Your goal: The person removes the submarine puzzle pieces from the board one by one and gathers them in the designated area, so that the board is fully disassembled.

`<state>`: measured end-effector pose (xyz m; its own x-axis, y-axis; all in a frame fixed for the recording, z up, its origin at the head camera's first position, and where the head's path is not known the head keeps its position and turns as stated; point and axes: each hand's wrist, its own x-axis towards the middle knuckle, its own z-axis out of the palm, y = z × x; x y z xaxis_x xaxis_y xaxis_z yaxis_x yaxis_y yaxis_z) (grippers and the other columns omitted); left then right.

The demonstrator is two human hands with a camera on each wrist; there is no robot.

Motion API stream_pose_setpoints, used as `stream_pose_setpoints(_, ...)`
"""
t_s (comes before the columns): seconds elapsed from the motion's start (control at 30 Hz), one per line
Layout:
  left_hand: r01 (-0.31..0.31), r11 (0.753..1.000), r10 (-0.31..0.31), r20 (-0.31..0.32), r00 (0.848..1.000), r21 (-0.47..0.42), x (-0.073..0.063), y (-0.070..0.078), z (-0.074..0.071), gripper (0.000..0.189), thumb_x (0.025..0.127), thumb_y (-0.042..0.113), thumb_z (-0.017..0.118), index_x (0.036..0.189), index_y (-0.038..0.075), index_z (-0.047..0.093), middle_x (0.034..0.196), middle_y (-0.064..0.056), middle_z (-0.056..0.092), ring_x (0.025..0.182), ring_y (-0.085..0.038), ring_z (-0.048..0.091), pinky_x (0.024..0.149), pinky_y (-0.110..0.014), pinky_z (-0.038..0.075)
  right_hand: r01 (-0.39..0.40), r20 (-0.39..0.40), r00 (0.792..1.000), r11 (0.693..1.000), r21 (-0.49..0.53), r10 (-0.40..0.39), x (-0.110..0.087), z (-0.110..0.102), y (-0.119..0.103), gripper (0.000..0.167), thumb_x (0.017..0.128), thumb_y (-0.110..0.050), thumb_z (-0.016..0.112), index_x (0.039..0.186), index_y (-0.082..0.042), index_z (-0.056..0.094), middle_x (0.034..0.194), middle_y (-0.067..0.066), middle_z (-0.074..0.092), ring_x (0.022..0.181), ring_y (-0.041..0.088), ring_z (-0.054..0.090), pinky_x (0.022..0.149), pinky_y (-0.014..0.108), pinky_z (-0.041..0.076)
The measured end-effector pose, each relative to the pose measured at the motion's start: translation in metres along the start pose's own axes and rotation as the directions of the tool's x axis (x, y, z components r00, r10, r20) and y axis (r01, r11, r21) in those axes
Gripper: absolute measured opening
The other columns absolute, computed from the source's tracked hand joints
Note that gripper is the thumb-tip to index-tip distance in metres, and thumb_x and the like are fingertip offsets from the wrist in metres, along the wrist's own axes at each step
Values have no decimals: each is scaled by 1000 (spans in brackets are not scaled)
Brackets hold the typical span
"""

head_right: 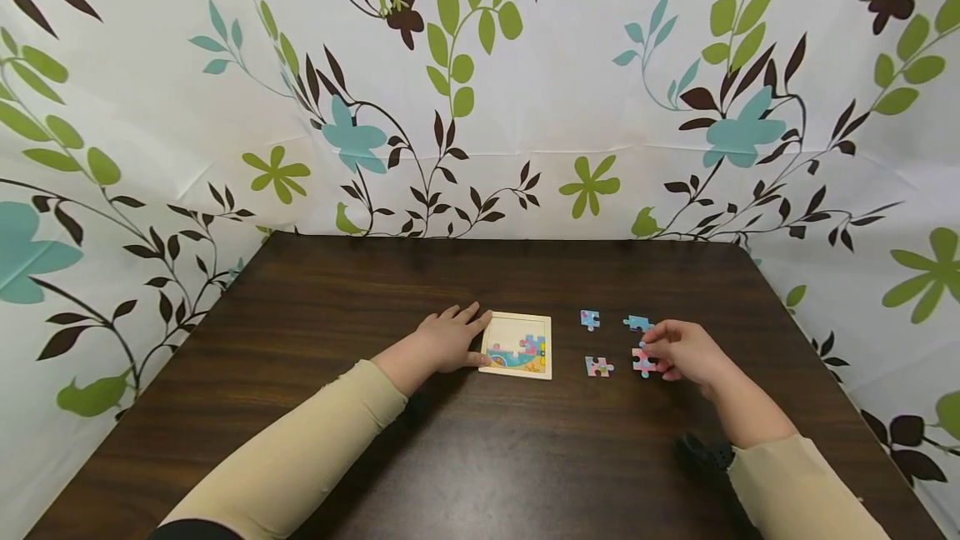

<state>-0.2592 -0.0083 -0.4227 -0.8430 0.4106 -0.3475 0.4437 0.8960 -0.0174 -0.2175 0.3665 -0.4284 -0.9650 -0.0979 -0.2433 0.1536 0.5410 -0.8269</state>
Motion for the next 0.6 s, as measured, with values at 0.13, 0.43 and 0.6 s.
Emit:
stream_pose_setpoints(0.13,9,1000,-9,0,1000,-3,0,-1,1,85,92,67,45,161,30,13,164,0,12,148,-30,18,113,-52,26,-18,5,1000,1000,-20,18,-2,-2,5,27,100,-12,59,115,10,57,88,8,60,67,21,56,59,36,53)
stream_pose_setpoints(0.43,-8,1000,8,-17,1000,-1,1,-2,3,84,92,67,47,160,29,15,164,-1,14,147,-31,20,112,-53,27,-56,-25,998,997,-51,54,-4,1,12,26,97,-12,61,113,8,59,88,9,61,68,23,57,57,37,53)
stream_pose_setpoints(0.6,-14,1000,14,-17,1000,5,2,-2,3,84,92,67,46,160,29,14,164,-1,14,147,-32,20,112,-53,27,-62,-45,997,996,-71,58,-5,0,10,27,97,-13,61,113,9,59,87,9,59,69,23,57,57,38,53)
